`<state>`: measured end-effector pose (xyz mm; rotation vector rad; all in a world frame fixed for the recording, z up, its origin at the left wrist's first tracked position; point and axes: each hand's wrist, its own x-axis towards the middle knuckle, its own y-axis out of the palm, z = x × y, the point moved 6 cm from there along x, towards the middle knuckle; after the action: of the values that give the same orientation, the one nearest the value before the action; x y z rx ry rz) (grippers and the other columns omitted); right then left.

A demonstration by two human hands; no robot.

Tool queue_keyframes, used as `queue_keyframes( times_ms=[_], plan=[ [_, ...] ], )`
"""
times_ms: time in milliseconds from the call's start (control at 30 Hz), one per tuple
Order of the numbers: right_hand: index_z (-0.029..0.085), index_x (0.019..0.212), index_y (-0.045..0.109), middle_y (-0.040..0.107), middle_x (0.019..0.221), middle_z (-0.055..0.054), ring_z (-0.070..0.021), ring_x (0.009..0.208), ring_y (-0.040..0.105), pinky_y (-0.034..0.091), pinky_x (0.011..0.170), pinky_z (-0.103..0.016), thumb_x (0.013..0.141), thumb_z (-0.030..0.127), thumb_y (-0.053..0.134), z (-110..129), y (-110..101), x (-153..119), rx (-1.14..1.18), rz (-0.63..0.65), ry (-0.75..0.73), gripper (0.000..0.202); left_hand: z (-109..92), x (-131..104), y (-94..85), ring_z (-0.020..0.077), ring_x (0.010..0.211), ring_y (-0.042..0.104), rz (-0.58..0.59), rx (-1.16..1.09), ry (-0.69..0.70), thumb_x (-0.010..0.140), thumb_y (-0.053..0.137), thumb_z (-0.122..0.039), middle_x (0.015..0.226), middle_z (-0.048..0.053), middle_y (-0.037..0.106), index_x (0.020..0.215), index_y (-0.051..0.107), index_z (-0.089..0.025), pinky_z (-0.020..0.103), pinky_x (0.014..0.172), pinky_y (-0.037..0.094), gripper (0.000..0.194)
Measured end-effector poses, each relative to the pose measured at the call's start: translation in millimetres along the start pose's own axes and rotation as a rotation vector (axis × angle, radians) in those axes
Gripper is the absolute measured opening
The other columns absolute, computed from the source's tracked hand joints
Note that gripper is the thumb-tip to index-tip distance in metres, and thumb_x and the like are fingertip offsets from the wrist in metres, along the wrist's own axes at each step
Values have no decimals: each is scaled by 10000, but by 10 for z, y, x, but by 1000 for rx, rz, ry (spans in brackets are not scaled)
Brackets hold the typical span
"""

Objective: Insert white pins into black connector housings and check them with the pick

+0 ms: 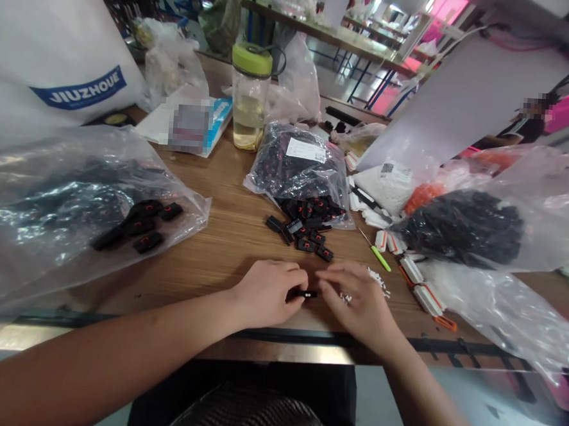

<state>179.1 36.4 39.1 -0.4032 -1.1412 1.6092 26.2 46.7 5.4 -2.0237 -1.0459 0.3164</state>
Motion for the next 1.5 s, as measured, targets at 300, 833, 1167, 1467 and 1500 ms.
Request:
queue_keyframes(
  times_ms=[300, 833, 1167, 1467, 1500],
  plan=[
    [189, 998, 731, 716, 947, -95, -272, 933, 635, 471, 872, -450, 867, 270, 648, -347, 95, 247, -277, 51, 119, 174, -39, -18, -105, 183, 757, 624, -36, -105, 18, 823, 659, -329, 871, 17, 648, 934, 652, -203, 319, 695, 500, 168],
    [212, 935, 779, 755, 888, -48, -185, 836, 684, 507, 777, -306, 916, 290, 593, -321, -129, 104, 99, 199, 204, 203, 163, 55, -63, 156, 751, 617, -57, 11, -39, 898, 650, -270, 892, -9, 674, 982, 684, -226, 300, 713, 488, 101],
    [259, 788, 756, 727, 769, -15, -170, 669, 641, 436, 605, -275, 887, 255, 592, -491, -138, -284, -197, 300, 165, 192, 153, 79, -64, 123, 661, 575, -36, 9, -68, 885, 642, -268, 850, -26, 636, 952, 654, -219, 262, 639, 435, 83],
    [218, 707, 664, 658, 683, 9, -147, 637, 584, 429, 652, -293, 858, 192, 598, -297, -85, -113, -66, 250, 148, 167, 161, 65, -45, 128, 680, 582, -47, 14, -70, 885, 642, -271, 865, -23, 636, 950, 651, -223, 265, 658, 449, 82],
    [220, 736, 669, 664, 703, 11, -146, 658, 592, 432, 655, -289, 875, 207, 597, -245, -65, -64, 7, 237, 157, 157, 160, 63, -45, 128, 679, 580, -49, 14, -73, 884, 643, -272, 866, -23, 637, 949, 652, -223, 265, 656, 448, 82]
  ],
)
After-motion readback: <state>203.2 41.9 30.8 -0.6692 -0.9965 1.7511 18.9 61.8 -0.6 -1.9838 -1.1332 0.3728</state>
